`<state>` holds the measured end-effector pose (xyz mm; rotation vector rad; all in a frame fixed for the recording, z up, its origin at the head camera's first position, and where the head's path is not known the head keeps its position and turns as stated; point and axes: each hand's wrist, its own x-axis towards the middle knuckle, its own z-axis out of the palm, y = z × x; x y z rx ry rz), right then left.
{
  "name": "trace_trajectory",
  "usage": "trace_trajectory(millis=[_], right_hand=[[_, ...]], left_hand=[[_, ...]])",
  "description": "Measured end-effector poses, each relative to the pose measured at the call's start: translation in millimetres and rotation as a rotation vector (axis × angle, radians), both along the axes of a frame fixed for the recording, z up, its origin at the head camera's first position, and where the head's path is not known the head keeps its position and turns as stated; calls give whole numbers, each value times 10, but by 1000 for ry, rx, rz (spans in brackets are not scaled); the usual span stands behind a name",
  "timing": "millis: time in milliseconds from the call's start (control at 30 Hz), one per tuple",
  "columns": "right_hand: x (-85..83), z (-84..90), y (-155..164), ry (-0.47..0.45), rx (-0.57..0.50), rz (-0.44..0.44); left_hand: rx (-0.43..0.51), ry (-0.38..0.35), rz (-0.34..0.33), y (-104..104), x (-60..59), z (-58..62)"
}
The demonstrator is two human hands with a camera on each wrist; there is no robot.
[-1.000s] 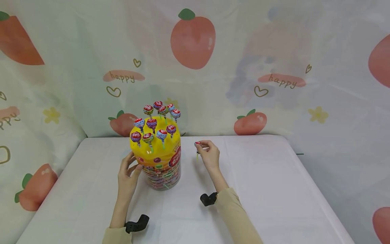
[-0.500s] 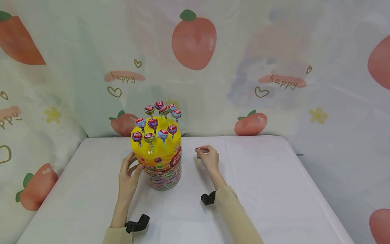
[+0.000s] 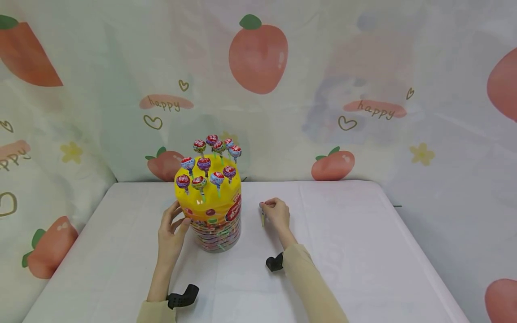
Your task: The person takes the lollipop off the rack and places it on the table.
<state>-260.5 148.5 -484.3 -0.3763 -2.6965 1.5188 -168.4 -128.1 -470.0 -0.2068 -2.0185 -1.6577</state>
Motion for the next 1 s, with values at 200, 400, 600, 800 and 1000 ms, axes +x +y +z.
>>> trace_trajectory(millis=[200,400,600,800,1000], right_hand=[[2,-18,-19,-20,22,-9],[0,-27,-28,-2,55,6],[-5,-52,-31,-21,83,4],[-14,-66,-40,-9,113,1],[2,-40,-33,-6,96,-3]], left_hand=[[-3,-14,7,12,4,6],[-14,-5,8,14,-2,-1],[-10,-11,5,10,-14,-18],[-16,-15,10,11,6,5],[-2,-29,0,20,43,55]])
